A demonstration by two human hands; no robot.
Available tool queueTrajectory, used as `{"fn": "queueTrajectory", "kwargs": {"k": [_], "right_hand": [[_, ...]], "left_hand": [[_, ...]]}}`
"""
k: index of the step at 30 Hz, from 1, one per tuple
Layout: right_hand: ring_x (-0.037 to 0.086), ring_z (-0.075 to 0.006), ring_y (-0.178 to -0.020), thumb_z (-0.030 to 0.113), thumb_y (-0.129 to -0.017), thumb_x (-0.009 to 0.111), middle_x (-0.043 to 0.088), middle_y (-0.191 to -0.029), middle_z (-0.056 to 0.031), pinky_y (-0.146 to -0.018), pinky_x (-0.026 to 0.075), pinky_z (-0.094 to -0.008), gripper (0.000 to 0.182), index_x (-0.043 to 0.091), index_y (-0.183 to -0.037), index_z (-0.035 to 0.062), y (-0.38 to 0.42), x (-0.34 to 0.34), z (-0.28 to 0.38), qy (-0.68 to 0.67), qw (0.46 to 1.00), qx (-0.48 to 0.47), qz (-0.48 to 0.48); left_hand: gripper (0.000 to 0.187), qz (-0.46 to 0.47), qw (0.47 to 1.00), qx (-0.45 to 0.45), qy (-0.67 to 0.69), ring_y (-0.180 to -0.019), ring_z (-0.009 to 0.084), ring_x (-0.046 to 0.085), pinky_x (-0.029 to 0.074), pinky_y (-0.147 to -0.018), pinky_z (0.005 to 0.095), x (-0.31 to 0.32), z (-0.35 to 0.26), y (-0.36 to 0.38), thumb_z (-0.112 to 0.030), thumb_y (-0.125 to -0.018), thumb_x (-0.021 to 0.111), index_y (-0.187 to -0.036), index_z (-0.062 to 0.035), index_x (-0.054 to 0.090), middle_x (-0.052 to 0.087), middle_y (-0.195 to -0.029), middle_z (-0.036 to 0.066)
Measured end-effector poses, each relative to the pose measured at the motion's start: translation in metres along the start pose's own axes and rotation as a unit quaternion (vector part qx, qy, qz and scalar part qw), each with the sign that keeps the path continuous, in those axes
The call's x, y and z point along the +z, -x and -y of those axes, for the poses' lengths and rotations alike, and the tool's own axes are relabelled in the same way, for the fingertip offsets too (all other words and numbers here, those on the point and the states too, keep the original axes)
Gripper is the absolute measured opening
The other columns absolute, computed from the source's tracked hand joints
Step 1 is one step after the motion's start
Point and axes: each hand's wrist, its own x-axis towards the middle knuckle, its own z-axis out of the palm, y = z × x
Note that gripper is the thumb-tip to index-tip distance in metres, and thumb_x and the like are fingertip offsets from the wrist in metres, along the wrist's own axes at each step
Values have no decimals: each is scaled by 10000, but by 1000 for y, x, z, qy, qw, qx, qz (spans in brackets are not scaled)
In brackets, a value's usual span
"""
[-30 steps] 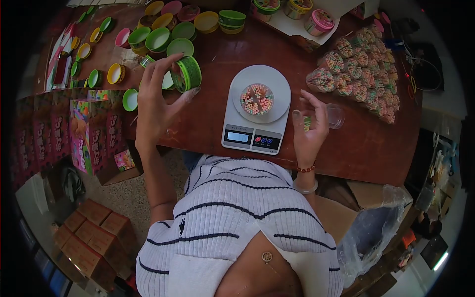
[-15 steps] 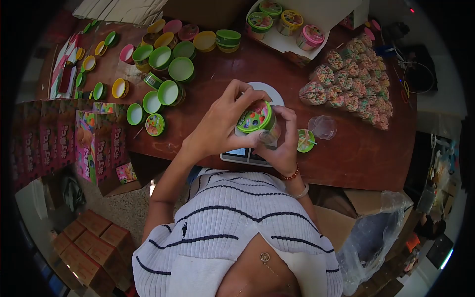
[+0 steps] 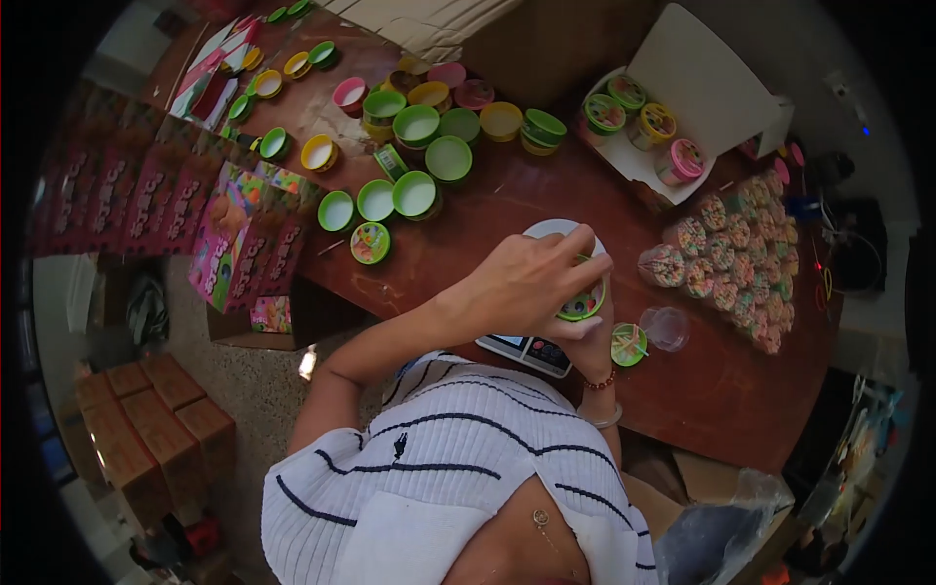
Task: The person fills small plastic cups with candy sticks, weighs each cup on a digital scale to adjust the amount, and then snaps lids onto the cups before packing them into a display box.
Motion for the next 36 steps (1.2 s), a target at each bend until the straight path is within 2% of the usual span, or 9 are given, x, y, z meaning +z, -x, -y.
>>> {"fn": "queueTrajectory", "kwargs": {"k": [5, 11, 17, 20, 23, 27, 30, 34, 36], "right_hand": [[615, -220, -1162, 135, -782, 862, 604, -1281, -107, -1000, 499, -365, 719, 499, -1393, 29, -5, 22, -19, 228, 958, -94, -148], [589, -244, -1201, 110, -748, 900, 561, -1316, -168, -1039, 472, -382, 777, 447, -1372, 15, -1, 11, 7, -29, 990, -7, -134], [612, -321, -1117, 16, -731, 914, 521, -1322, -212, -949, 521, -401, 777, 469, -1367, 39, -6, 19, 4, 323, 887, -269, -191], [625, -246, -1099, 343, -991, 664, 560, -1274, -175, -899, 557, -403, 516, 490, -1362, 31, -11, -18, 4, -35, 999, -11, -16], [635, -191, -1136, 624, -1080, 305, 579, -1287, -133, -919, 568, -382, 714, 456, -1408, 9, -1, 6, 2, -330, 905, 269, 5], [634, -246, -1228, 607, -1060, 446, 595, -1319, -150, -1021, 529, -360, 710, 398, -1482, 37, -7, 31, 29, 100, 985, -71, -121], [688, -232, -1088, 582, -1088, 397, 648, -1221, -131, -938, 557, -336, 661, 435, -1455, 33, -9, -10, -27, -279, 951, 96, 95], [650, -129, -589, 624, -1095, 277, 688, -836, -51, -526, 520, -236, 669, 603, -1245, 60, -24, 57, 15, -50, 920, -54, -384], [656, -179, -970, 621, -1097, 265, 623, -1172, -136, -821, 532, -299, 690, 505, -1387, 42, -14, -6, 34, -176, 956, 224, -67]], "left_hand": [[514, -64, 992, -105, 13, -864, 273, 704, 573, -647, 373, 6, -8, 3, -446, -812, 763, -1148, -94, 600, 549, -1054, 135], [520, -55, 980, -86, 174, -883, 335, 687, 574, -712, 426, -7, 8, -1, -421, -816, 757, -1168, -68, 609, 565, -1079, 147], [451, -151, 918, -84, 356, -859, 313, 641, 528, -740, 376, 17, 21, 5, -256, -819, 717, -1184, -21, 592, 566, -1025, 138], [440, -162, 937, -138, 277, -807, 321, 644, 534, -716, 388, 6, 21, 13, -274, -796, 742, -1129, -15, 615, 574, -1012, 149], [449, -123, 967, -20, 221, -831, 319, 654, 555, -754, 399, -1, 17, 17, -290, -759, 773, -1098, -30, 633, 594, -1046, 157], [417, -205, 920, -129, 308, -850, 292, 605, 495, -719, 361, 15, 27, 19, -313, -795, 737, -1079, -30, 624, 572, -990, 142], [425, -169, 958, -59, 226, -821, 277, 602, 498, -730, 344, 4, 19, 13, -332, -800, 737, -1073, -26, 623, 572, -981, 138], [461, -174, 896, -126, 388, -827, 294, 606, 516, -714, 351, 35, 30, 19, -246, -755, 782, -1126, -33, 609, 570, -997, 156], [440, -166, 908, -124, 363, -853, 270, 598, 501, -740, 342, 40, 28, 26, -276, -808, 741, -1138, -23, 597, 565, -1010, 145]]}}
